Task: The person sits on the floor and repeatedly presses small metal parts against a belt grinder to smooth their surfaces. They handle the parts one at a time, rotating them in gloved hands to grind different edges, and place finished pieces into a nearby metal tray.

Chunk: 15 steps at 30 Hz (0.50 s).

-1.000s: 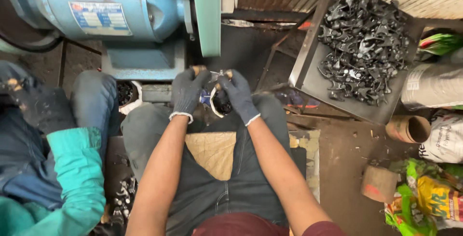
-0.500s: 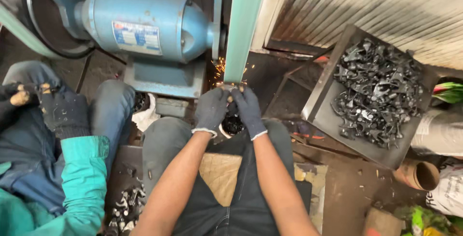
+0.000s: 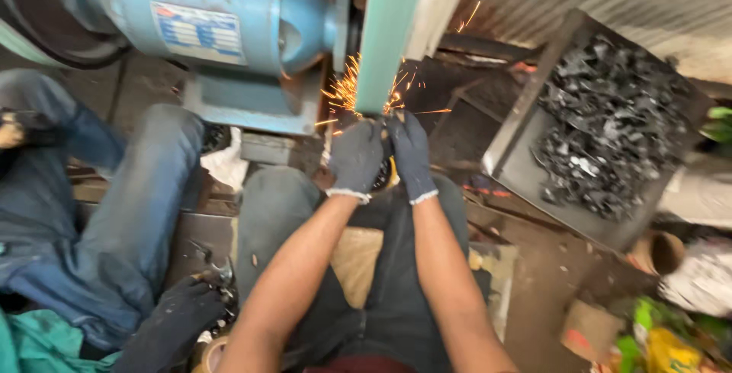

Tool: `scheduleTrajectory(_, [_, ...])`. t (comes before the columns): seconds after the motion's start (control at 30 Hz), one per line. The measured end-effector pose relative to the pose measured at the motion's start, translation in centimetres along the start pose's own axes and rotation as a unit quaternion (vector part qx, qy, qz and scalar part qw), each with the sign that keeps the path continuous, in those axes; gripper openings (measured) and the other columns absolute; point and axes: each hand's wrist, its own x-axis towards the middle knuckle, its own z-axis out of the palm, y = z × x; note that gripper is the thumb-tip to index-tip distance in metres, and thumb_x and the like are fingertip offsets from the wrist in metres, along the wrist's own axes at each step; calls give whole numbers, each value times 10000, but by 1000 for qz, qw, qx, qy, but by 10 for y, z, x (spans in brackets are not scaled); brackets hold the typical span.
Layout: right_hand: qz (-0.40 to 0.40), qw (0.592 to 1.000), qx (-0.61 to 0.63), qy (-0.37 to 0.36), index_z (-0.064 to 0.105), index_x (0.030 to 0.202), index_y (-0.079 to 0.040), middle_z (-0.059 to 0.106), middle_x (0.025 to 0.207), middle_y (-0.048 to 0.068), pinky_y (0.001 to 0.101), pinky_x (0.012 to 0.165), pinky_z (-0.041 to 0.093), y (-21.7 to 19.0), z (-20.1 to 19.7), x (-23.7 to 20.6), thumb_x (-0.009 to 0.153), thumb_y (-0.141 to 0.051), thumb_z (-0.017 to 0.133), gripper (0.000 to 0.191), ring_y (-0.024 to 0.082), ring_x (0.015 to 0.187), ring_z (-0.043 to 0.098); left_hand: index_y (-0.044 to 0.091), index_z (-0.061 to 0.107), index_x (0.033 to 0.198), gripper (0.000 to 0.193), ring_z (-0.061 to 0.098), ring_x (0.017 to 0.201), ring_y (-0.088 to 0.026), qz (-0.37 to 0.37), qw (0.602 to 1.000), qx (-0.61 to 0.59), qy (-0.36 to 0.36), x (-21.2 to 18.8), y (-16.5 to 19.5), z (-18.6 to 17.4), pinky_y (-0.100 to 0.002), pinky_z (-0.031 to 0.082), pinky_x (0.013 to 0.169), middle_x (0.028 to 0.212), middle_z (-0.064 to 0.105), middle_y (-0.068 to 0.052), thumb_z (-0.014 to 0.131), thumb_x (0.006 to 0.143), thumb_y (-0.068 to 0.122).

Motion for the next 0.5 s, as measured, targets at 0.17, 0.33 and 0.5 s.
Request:
scheduleTrajectory(0.17, [16,999,37,29,694,1105,3,665,933,24,272,763,471,-7,-4,-20,1056,-184,589,219,96,852,572,34,727,912,339,673,855,-412,37,997,-28,-56,-7,3,-9,-518,491,783,881,699,-219,561,1015,310])
scheduleTrajectory(0.33, [-219,959,-179,2,596,1326,23,663,1237,158,367,967,500,-23,-6,-61,1015,-187,665,382,281,1137,625,32,748,960,340,676,860,-409,124,988,-65,-68,-27,1,-52,-513,495,752,890,709,-214,603,959,340])
scheduleTrajectory(0.5, [-65,926,-357,-107,607,1305,-39,703,1185,157,373,942,504,-44,-7,-94,953,-267,733,438,319,1126,676,45,759,974,378,742,821,-329,-13,979,-164,-122,-52,4,-96,-437,556,735,876,754,-156,617,942,394])
